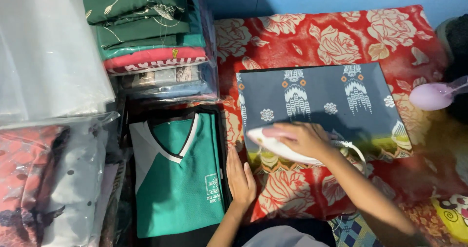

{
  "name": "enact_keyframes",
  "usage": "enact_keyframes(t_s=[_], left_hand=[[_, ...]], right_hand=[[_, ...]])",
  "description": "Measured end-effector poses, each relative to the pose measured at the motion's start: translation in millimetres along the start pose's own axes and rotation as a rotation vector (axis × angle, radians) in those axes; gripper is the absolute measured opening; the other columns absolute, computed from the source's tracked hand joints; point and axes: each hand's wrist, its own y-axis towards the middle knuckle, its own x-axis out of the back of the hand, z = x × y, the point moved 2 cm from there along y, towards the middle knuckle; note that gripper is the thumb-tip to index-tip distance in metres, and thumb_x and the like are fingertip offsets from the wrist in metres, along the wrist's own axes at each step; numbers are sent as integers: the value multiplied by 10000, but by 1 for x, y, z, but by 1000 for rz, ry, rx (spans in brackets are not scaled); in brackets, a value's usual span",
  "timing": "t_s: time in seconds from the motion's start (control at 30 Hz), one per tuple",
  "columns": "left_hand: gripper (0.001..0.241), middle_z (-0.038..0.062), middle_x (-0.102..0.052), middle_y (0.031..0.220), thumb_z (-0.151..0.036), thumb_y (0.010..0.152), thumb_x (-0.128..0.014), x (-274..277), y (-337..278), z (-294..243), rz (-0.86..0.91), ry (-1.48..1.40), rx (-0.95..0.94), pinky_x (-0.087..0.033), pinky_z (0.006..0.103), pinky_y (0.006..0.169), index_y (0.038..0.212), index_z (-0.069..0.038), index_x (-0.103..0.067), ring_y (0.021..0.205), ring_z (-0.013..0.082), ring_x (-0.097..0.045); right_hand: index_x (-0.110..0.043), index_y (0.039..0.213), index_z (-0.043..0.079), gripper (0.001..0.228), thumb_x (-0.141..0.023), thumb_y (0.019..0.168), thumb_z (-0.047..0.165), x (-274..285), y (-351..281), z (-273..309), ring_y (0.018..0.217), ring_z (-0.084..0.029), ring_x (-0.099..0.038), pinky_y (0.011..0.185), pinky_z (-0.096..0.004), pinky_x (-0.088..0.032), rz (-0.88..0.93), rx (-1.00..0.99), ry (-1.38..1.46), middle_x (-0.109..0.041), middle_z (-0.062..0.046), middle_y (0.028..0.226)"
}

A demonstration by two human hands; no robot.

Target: The person irons a patterned piece of fabric on a floral-covered surface using a pink iron. They smooth the fabric with their hands, iron different sections, and then fold the fabric into a smaller rectangle.

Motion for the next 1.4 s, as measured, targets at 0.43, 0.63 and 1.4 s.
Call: enact_keyframes(t_s=[0.43,0.63,1.4], left_hand=[[611,256,-337,1624,-301,1076,-342,-4,7,-10,-6,38,-36,-237,487,1253,1563,60,-273,1513,399,-330],[723,320,-329,1593,-171,918,-602,-52,45,-32,116,173,-170,-267,531,1208,1542,77,-335,1486,465,-317],[698,266,-323,1624,-328,1008,-520,-77,62,-19,79,200,-136,-267,474,1237,1562,44,-317,1501,406,-333]], right_hand=[[-604,1285,568,436,-679,919,344,6,-40,-10,690,-104,-744,498,-247,-505,-1,-609,78,-654,157,1373],[-664,1342,478,472,-641,880,573,1,-53,-69,1061,-285,-726,890,-464,-586,-204,-985,-96,-770,18,1159],[-733,1271,362,444,-711,845,485,20,30,-112,1092,-285,-711,882,-453,-576,-223,-712,129,-764,47,1157]])
